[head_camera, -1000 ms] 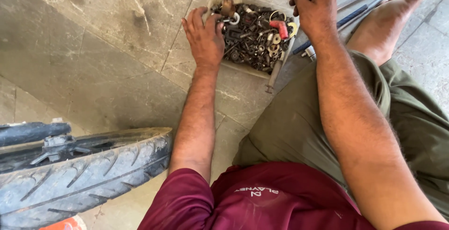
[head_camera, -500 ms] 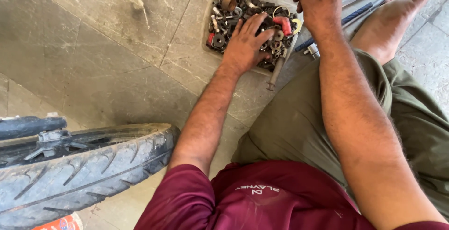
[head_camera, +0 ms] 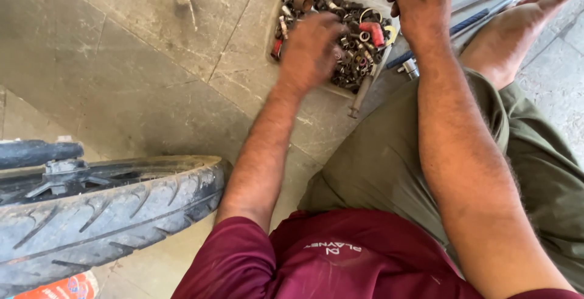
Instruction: Sorting through a bin of fasteners and working on the engine area of a motorcycle.
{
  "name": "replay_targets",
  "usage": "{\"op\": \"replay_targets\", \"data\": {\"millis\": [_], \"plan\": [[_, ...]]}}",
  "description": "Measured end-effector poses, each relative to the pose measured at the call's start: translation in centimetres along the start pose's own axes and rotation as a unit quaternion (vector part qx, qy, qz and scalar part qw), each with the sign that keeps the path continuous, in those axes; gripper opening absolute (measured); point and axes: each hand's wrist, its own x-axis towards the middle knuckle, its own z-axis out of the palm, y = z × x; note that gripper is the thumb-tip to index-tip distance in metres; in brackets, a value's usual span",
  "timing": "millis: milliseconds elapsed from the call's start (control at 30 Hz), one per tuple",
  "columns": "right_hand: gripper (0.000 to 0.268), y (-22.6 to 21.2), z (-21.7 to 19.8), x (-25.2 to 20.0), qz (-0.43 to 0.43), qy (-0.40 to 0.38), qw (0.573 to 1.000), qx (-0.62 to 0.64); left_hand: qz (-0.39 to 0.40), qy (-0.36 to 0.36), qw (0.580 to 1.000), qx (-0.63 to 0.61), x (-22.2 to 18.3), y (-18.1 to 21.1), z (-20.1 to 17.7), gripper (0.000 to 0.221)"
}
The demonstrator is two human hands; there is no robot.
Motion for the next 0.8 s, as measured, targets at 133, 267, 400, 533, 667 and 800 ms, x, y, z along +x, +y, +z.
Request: {"op": "replay_targets", "data": {"millis": [133,267,400,533,667,800], "plan": [[0.020,-0.4,-0.4,-0.3,-0.003,0.004,1.000,0.001,0.051,-0.072,0.996,-0.002,0.2,2.8,3.4,0.059],[0.020,-0.6,-0.5,-0.2,0.016,0.009,1.000,0.002,-0.089,-0.160,0.983,-0.013,0.4,0.2,4.8,0.031],[0.019,-0.6,-0.5,-0.4,0.023,0.012,1.000,0.009,-0.107,-0.127,0.985,0.053,-1.1,-3.1,2.3,0.019],[0.019,-0.3,-0.2,-0.5,0.016,0.010,1.000,0.011,-0.209,-0.127,0.966,0.089,-0.9,-1.3,-0.1,0.036],[0.019,-0.8,0.0,-0.2,0.006,0.005,1.000,0.008,-0.103,-0.094,0.984,0.111,0.0,0.9,1.8,0.058],[0.019,-0.8,-0.3,-0.2,0.008,0.010,1.000,0.011,-0.025,-0.181,0.983,0.020,1.8,3.4,2.6,0.099]]}}
